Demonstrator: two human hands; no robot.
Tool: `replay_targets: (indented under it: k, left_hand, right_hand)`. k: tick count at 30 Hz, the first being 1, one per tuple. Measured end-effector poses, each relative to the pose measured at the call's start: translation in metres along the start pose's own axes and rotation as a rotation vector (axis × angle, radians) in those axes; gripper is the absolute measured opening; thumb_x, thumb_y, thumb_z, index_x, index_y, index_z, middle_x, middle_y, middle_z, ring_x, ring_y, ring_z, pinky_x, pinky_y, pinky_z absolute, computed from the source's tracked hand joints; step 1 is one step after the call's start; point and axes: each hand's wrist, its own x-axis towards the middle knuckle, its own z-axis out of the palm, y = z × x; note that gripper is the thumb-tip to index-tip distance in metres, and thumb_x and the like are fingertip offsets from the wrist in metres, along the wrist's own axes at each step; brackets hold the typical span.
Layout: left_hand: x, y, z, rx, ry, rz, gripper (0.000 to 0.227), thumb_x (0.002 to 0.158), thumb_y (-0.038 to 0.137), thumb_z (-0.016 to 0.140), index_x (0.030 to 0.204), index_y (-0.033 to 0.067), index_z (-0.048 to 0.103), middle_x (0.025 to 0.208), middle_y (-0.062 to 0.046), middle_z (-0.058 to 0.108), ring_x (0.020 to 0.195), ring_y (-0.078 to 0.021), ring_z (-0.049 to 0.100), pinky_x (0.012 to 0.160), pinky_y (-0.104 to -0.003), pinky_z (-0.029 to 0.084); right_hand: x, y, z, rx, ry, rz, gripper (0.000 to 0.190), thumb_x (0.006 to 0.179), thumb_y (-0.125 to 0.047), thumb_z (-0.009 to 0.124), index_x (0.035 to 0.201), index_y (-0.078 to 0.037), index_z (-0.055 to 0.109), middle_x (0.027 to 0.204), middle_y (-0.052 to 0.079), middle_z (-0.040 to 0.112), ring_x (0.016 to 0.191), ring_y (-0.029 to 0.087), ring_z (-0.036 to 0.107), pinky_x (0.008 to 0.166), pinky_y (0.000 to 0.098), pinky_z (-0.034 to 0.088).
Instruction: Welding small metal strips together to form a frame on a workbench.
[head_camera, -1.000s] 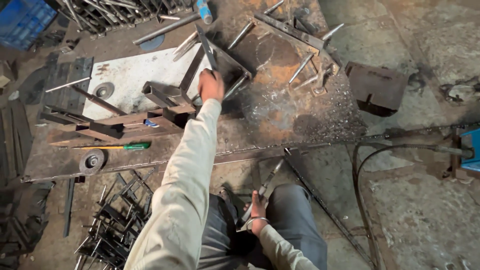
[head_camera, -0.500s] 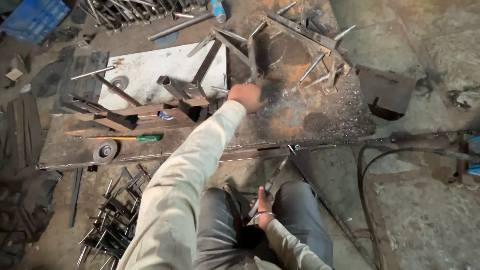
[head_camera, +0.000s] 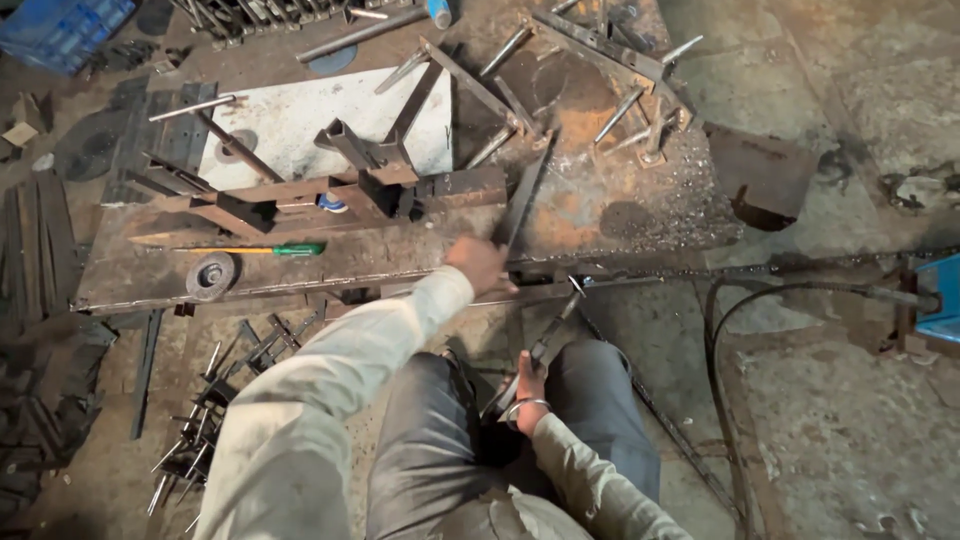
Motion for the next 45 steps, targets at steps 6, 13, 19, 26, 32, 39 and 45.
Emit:
replay_targets:
  k: [6, 13, 19, 26, 32, 39, 45]
  left_hand:
    - [-0.030, -0.003, 0.016, 0.056, -0.151, -0.086, 0.070, 0.079, 0.066, 0.071, 0.121, 0.0100, 0.069, 0.104, -0.006, 0.077, 0.097, -0.0269, 0.075, 0.086, -0.051, 0.050]
    - [-0.047, -0.013, 0.028, 0.407, -0.211, -0.033, 0.030, 0.093, 0.027, 0.067, 0.116, 0.0087, 0.076, 0.103, -0.010, 0.076, 0.094, -0.0361, 0.073, 0.078, -0.067, 0.047]
    - [-0.084, 0.004, -0.018, 0.402, -0.178, -0.059, 0.028, 0.093, 0.020, 0.060, 0.112, 0.0096, 0.078, 0.098, -0.010, 0.075, 0.090, -0.0320, 0.069, 0.073, -0.056, 0.043]
    - [-0.142, -0.041, -0.101, 0.059, 0.132, -0.198, 0.031, 0.093, 0.033, 0.069, 0.113, 0.0103, 0.074, 0.107, -0.011, 0.075, 0.104, -0.0282, 0.070, 0.092, -0.047, 0.048]
    - [-0.172, -0.047, -0.043, -1.111, 0.575, -0.357, 0.063, 0.086, 0.040, 0.077, 0.135, 0.0035, 0.061, 0.116, -0.014, 0.073, 0.103, -0.0243, 0.070, 0.089, -0.036, 0.055]
    - [-0.118, 0.000, 0.037, -1.393, 0.922, -0.447, 0.043, 0.101, 0.037, 0.068, 0.123, 0.0001, 0.066, 0.111, -0.013, 0.074, 0.102, -0.0195, 0.068, 0.093, -0.032, 0.052]
    - [-0.093, -0.062, 0.072, -1.446, 0.766, -0.432, 0.037, 0.105, 0.037, 0.066, 0.115, 0.0011, 0.067, 0.101, -0.006, 0.072, 0.092, -0.0141, 0.063, 0.088, -0.031, 0.051]
  right_hand:
    - [-0.013, -0.012, 0.006, -0.008, -0.026, 0.078, 0.068, 0.081, -0.065, 0.069, 0.130, -0.021, 0.050, 0.077, 0.007, 0.058, 0.060, 0.022, 0.058, 0.054, 0.0386, 0.052]
    - [-0.020, -0.015, 0.007, -0.047, 0.002, 0.077, 0.075, 0.082, -0.066, 0.067, 0.136, -0.019, 0.046, 0.081, 0.008, 0.059, 0.063, 0.023, 0.058, 0.054, 0.0385, 0.050]
    - [-0.007, -0.003, 0.002, -0.002, -0.026, 0.022, 0.063, 0.086, -0.062, 0.071, 0.130, -0.019, 0.054, 0.083, 0.001, 0.061, 0.063, 0.019, 0.061, 0.055, 0.0366, 0.053]
    - [-0.012, -0.008, 0.008, 0.150, -0.020, 0.049, 0.042, 0.092, -0.047, 0.072, 0.107, -0.018, 0.045, 0.067, 0.006, 0.053, 0.052, 0.022, 0.053, 0.047, 0.0378, 0.048]
    - [-0.015, -0.008, 0.009, 0.031, -0.012, 0.018, 0.040, 0.094, -0.049, 0.065, 0.112, -0.017, 0.049, 0.072, 0.006, 0.057, 0.059, 0.021, 0.059, 0.054, 0.0375, 0.051]
    - [-0.025, -0.015, 0.005, -0.086, -0.037, -0.027, 0.049, 0.095, -0.053, 0.061, 0.120, -0.014, 0.047, 0.079, 0.010, 0.060, 0.066, 0.024, 0.063, 0.061, 0.0409, 0.055]
    - [-0.010, -0.005, -0.008, -0.013, -0.021, 0.033, 0.050, 0.092, -0.052, 0.065, 0.123, -0.018, 0.044, 0.080, 0.011, 0.060, 0.063, 0.026, 0.063, 0.056, 0.0426, 0.054]
